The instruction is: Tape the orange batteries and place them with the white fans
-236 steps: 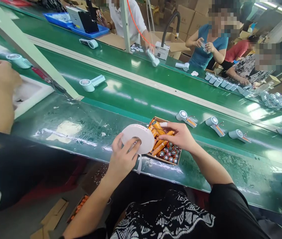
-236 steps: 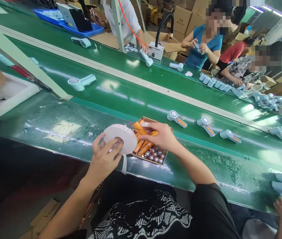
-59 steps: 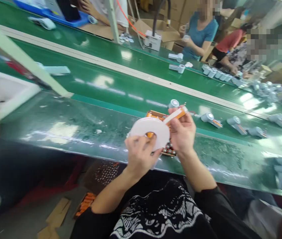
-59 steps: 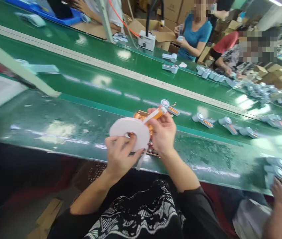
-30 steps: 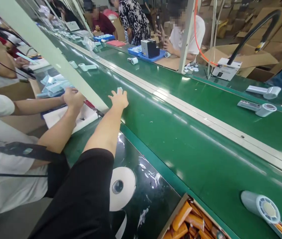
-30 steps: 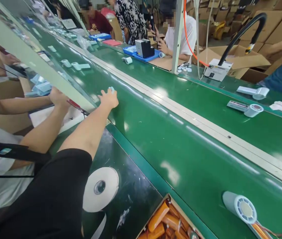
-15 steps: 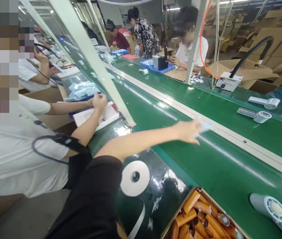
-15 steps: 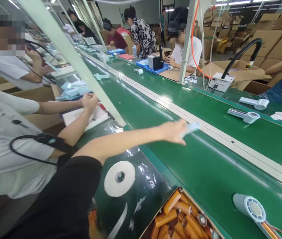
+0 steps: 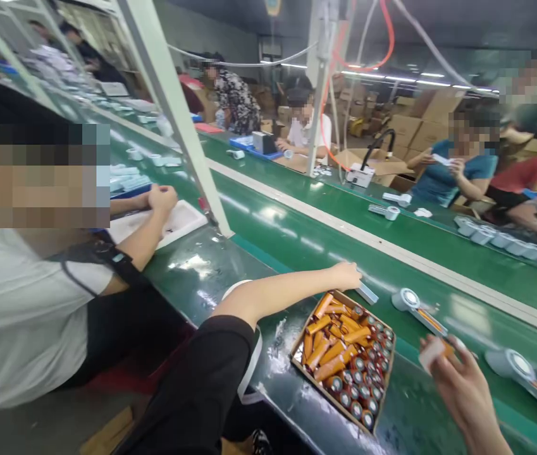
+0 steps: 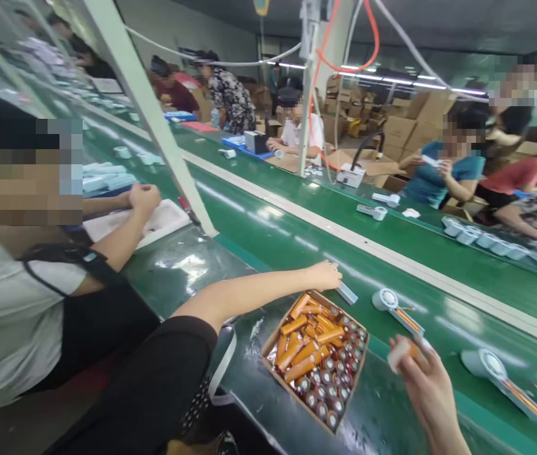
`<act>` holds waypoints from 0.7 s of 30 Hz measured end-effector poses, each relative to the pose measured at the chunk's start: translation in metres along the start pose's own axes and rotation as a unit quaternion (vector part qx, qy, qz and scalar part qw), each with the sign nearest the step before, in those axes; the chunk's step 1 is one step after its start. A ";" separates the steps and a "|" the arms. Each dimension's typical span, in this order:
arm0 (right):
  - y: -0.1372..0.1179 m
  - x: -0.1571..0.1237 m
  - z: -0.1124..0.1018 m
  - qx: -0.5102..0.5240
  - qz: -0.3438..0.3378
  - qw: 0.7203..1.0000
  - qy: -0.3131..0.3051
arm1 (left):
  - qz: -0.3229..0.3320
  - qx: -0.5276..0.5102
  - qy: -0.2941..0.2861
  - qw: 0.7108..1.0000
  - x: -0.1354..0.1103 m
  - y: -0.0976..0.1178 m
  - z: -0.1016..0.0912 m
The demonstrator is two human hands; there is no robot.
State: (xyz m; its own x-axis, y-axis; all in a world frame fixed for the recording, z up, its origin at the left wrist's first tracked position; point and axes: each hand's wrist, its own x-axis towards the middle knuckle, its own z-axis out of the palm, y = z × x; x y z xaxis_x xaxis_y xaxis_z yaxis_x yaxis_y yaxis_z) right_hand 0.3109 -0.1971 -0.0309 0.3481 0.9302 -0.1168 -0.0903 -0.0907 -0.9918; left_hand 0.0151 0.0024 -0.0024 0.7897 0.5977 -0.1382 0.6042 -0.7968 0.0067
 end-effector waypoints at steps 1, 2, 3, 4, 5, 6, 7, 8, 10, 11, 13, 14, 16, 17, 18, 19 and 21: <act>-0.012 0.008 0.016 0.001 -0.032 0.999 -0.006 | -0.013 -0.009 -0.012 1.000 0.003 0.004 -0.003; -0.024 0.016 0.033 -0.010 -0.068 0.998 -0.012 | -0.025 -0.020 -0.023 0.999 0.007 0.006 -0.006; -0.033 0.025 0.049 -0.030 -0.099 0.994 -0.023 | -0.035 -0.033 -0.030 0.998 0.010 0.007 -0.008; -0.039 0.034 0.065 -0.059 -0.128 0.989 -0.039 | -0.043 -0.047 -0.035 0.997 0.013 0.007 -0.009; -0.042 0.044 0.079 -0.098 -0.145 0.982 -0.071 | -0.048 -0.063 -0.038 0.996 0.015 0.005 -0.009; -0.042 0.055 0.091 -0.133 -0.157 0.974 -0.098 | -0.050 -0.079 -0.041 0.995 0.016 0.002 -0.009; -0.039 0.064 0.101 -0.160 -0.167 0.966 -0.119 | -0.050 -0.094 -0.044 0.993 0.017 -0.002 -0.008; -0.035 0.073 0.109 -0.194 -0.177 0.956 -0.131 | -0.050 -0.108 -0.045 0.992 0.017 -0.006 -0.007; -0.025 0.085 0.117 -0.268 -0.190 0.934 -0.143 | -0.052 -0.131 -0.041 0.989 0.015 -0.013 -0.004; -0.021 0.088 0.119 -0.297 -0.193 0.924 -0.142 | -0.055 -0.140 -0.034 0.988 0.014 -0.016 -0.003; -0.015 0.089 0.119 -0.337 -0.196 0.910 -0.140 | -0.064 -0.155 -0.017 0.986 0.013 -0.019 0.000; -0.013 0.088 0.117 -0.352 -0.196 0.904 -0.141 | -0.069 -0.159 -0.009 0.985 0.013 -0.018 0.002; -0.013 0.085 0.114 -0.392 -0.201 0.886 -0.146 | -0.082 -0.165 0.003 0.983 0.016 -0.015 0.003; -0.013 0.084 0.113 -0.413 -0.202 0.875 -0.150 | -0.089 -0.165 0.007 0.982 0.018 -0.012 0.004; -0.014 0.083 0.112 -0.435 -0.203 0.863 -0.156 | -0.095 -0.166 0.011 0.982 0.020 -0.009 0.003; -0.015 0.083 0.112 -0.456 -0.204 0.851 -0.163 | -0.100 -0.165 0.016 0.981 0.021 -0.006 0.002; -0.017 0.086 0.113 -0.493 -0.205 0.826 -0.182 | -0.109 -0.165 0.034 0.980 0.020 -0.001 -0.001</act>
State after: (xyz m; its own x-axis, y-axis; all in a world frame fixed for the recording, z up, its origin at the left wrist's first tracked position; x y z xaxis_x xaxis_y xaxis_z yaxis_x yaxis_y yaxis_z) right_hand 0.2369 -0.0759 -0.0183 -0.1589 0.9836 0.0858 0.8316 0.1802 -0.5253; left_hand 0.0307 0.0149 -0.0042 0.6364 0.7641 -0.1056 0.7520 -0.5842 0.3052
